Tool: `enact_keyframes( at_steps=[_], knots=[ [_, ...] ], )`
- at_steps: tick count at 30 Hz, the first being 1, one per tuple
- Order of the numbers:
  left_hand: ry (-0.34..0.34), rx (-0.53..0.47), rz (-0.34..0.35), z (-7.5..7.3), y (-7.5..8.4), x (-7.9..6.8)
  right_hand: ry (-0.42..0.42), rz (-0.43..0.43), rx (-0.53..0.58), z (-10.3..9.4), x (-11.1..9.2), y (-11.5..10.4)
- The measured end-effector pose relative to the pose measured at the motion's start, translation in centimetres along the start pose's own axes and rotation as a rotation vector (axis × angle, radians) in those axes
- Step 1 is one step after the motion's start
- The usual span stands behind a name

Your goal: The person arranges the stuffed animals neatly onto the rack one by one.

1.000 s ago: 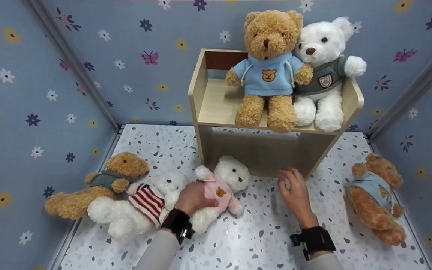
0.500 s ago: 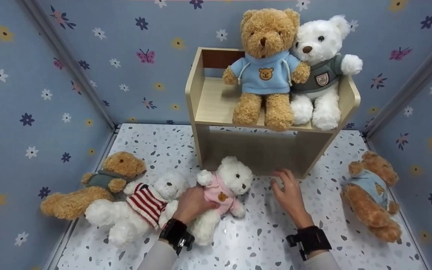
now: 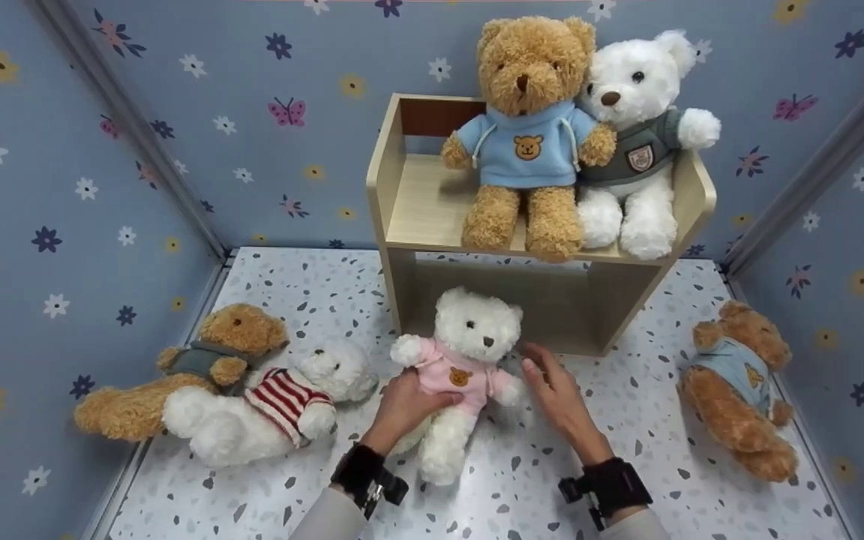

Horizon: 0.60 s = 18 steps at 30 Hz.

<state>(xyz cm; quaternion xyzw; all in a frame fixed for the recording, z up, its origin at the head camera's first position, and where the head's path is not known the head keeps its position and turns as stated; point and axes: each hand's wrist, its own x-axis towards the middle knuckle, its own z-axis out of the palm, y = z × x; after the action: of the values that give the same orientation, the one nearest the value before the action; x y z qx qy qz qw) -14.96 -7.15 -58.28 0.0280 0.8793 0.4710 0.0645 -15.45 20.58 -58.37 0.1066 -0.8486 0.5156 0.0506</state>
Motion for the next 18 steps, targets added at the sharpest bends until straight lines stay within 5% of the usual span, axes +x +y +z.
enact_keyframes(
  at_steps=[4,9,18],
  knots=[
    [0.019,-0.112,0.012,0.6,0.4,0.0,-0.086,0.086,0.090,0.4,-0.2,-0.3],
    [0.045,-0.134,0.005,1.1,1.1,0.1,-0.134,0.164,0.177,0.7,-0.4,-0.6],
    [0.057,-0.244,0.005,2.2,1.9,0.2,-0.221,0.124,0.346,1.7,-0.9,-0.5]
  ],
)
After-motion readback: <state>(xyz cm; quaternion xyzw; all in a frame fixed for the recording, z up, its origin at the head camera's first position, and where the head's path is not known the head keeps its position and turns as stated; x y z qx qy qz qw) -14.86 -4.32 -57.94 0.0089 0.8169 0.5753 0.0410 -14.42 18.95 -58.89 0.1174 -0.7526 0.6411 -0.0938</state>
